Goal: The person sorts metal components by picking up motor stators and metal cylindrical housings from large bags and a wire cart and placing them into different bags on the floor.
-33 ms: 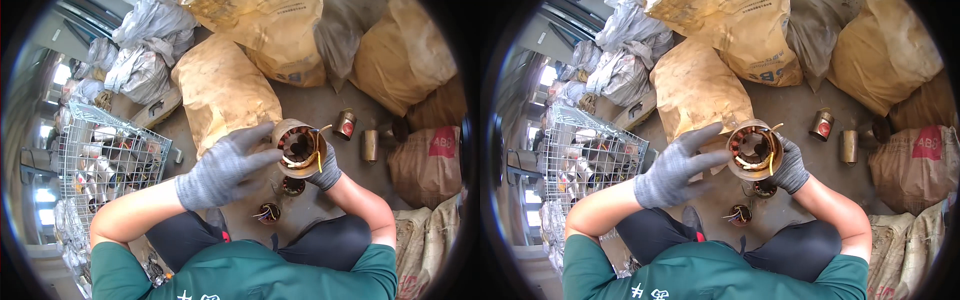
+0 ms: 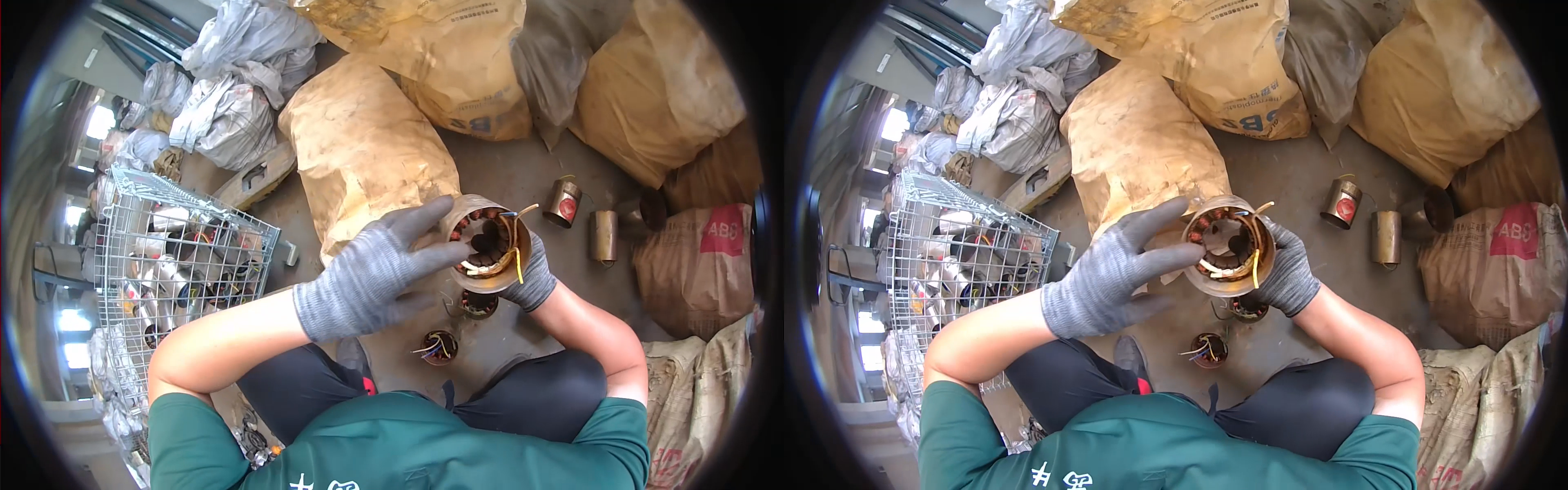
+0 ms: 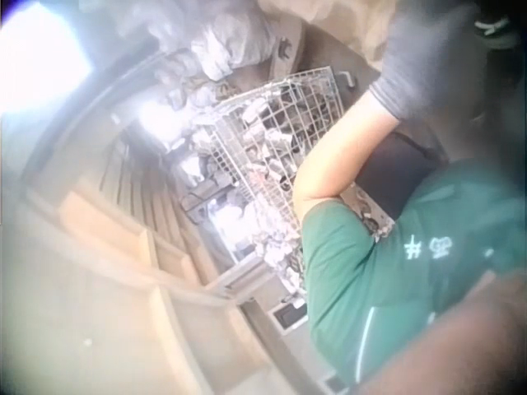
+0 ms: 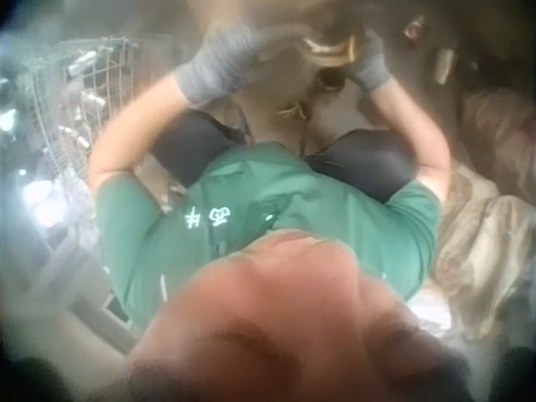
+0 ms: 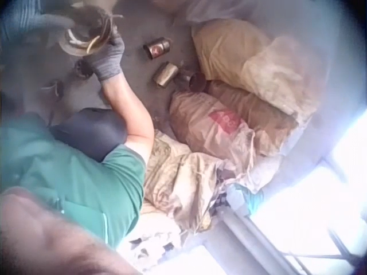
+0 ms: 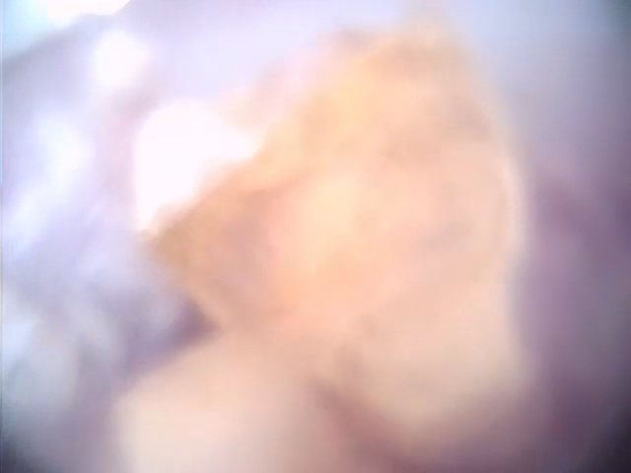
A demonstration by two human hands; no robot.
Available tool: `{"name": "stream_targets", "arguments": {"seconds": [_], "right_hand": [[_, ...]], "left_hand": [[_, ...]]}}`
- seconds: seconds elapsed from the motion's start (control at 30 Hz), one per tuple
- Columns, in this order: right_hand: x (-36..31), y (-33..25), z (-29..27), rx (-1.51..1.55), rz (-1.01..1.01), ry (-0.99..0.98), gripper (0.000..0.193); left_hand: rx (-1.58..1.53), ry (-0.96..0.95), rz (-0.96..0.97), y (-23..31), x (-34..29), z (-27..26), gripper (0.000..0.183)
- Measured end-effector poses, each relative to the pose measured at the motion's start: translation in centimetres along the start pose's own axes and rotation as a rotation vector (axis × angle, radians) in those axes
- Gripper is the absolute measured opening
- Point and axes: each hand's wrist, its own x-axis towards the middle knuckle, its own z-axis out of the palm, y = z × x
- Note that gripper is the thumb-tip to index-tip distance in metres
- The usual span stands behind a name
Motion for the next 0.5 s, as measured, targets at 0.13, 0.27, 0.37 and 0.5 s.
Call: {"name": "stream_targets", "arguments": {"seconds": [0.13,0.27,0.37,0.5], "right_hand": [[-0.1,1.4,0.0,-0.583,-0.153,-0.025,0.073],[-0.7,1.4,0.5,-0.630,-0.180,-0.098,0.075],[-0.5,1.4,0.6,0.402,0.313,-0.247,0.067],[-0.7,-1.6,0.0,-0.380,0.322,0.025,0.058]], "left_hand": [[-0.022,0.043,0.074,-0.6,1.2,0.9,0.048],[-0.028,0.080,0.064,0.2,2.5,1.2,0.036],[-0.121,0.160,0.006,-0.1,0.6,0.4,0.037],[-0.270,0.623,-0.651,-2.7,-12.5,-7.5,0.023]]}}
